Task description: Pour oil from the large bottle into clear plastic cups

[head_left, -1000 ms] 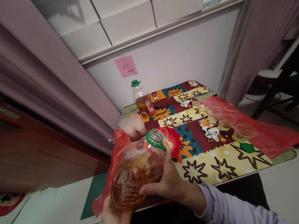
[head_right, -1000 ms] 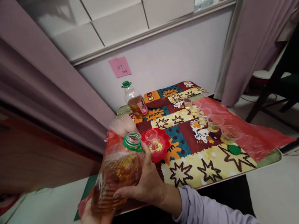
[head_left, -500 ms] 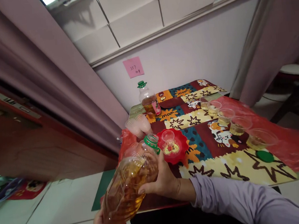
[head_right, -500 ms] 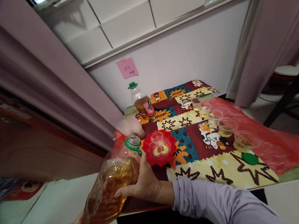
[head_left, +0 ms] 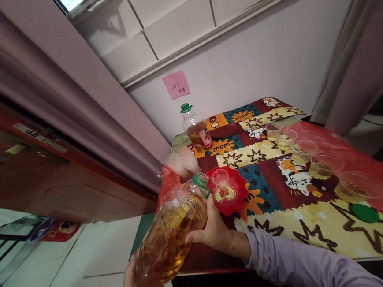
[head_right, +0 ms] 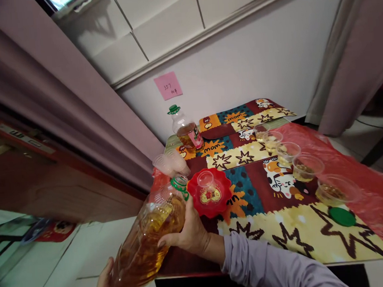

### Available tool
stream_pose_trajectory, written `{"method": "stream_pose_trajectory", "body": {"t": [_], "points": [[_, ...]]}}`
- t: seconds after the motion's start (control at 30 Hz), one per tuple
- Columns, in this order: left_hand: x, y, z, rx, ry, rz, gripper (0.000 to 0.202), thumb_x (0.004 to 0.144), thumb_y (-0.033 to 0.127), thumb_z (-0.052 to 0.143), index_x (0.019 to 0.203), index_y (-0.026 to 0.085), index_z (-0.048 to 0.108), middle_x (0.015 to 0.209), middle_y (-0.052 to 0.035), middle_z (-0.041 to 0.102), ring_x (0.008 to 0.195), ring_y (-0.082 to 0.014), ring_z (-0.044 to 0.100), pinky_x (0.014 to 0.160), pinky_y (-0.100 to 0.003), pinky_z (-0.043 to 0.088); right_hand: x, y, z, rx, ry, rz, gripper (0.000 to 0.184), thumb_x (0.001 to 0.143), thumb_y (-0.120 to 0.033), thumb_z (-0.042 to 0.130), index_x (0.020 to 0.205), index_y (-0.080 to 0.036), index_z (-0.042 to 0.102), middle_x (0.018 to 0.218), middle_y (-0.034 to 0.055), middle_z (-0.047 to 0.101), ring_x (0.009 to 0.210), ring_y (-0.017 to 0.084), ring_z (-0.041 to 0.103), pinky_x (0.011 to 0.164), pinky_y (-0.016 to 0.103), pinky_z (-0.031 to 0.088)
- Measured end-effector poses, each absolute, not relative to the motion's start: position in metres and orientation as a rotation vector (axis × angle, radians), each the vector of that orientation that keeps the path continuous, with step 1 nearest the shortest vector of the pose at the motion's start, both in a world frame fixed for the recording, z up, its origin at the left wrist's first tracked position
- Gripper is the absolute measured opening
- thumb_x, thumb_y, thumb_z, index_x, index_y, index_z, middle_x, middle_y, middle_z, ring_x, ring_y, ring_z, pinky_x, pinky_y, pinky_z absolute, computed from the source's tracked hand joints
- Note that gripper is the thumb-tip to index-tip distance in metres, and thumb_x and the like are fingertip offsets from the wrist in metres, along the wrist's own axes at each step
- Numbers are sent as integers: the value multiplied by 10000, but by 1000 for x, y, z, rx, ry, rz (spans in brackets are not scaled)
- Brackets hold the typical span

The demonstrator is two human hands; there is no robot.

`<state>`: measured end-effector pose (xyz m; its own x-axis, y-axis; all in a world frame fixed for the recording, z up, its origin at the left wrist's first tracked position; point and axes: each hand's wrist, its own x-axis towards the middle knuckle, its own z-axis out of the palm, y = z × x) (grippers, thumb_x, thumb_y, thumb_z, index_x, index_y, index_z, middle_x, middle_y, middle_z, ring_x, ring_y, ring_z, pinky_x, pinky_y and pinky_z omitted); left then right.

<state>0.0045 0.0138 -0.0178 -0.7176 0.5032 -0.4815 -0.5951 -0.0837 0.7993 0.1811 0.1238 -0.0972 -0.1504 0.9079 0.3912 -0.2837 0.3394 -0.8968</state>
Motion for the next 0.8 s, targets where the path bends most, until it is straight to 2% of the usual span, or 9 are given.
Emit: {"method": "stream_pose_trajectory", "body": {"t": [0.17, 0.33, 0.53, 0.8], "points": [[14, 18, -7, -156, 1494, 1870, 177, 888, 195, 618, 928, 213, 790, 892, 18, 826, 753, -168, 765, 719, -272, 648, 184, 125, -106, -622, -1260, 1281, 1590, 525, -603, 1041, 1668, -180, 20, 1591, 266, 456, 1505, 428, 474, 1261, 620, 375], [23, 24, 5, -128, 1548, 1830, 200, 871, 157, 608, 951, 181, 790, 901, -18, 829, 741, -181, 767, 702, -283, 652, 186, 129, -107, -646, -1256, 1306, 1600, 527, -577, 1054, 1695, -210, 23, 1655, 240, 389, 1561, 414, 390, 1295, 588, 334], [34, 32, 17, -184, 1575, 1804, 209, 915, 154, 567, 901, 186, 773, 851, -5, 820, 691, -171, 758, 645, -272, 648, 190, 130, -103, -605, -1183, 1342, 1482, 584, -511, 1048, 1696, -231, 109, 1621, 205, 459, 1536, 400, 438, 1289, 582, 358], [28, 31, 15, -130, 1623, 1765, 182, 910, 186, 587, 906, 178, 769, 853, -14, 814, 687, -169, 746, 666, -275, 643, 190, 129, -99, -594, -1096, 1351, 1413, 611, -555, 1026, 1684, -247, 160, 1628, 190, 461, 1534, 381, 457, 1290, 556, 374]]}}
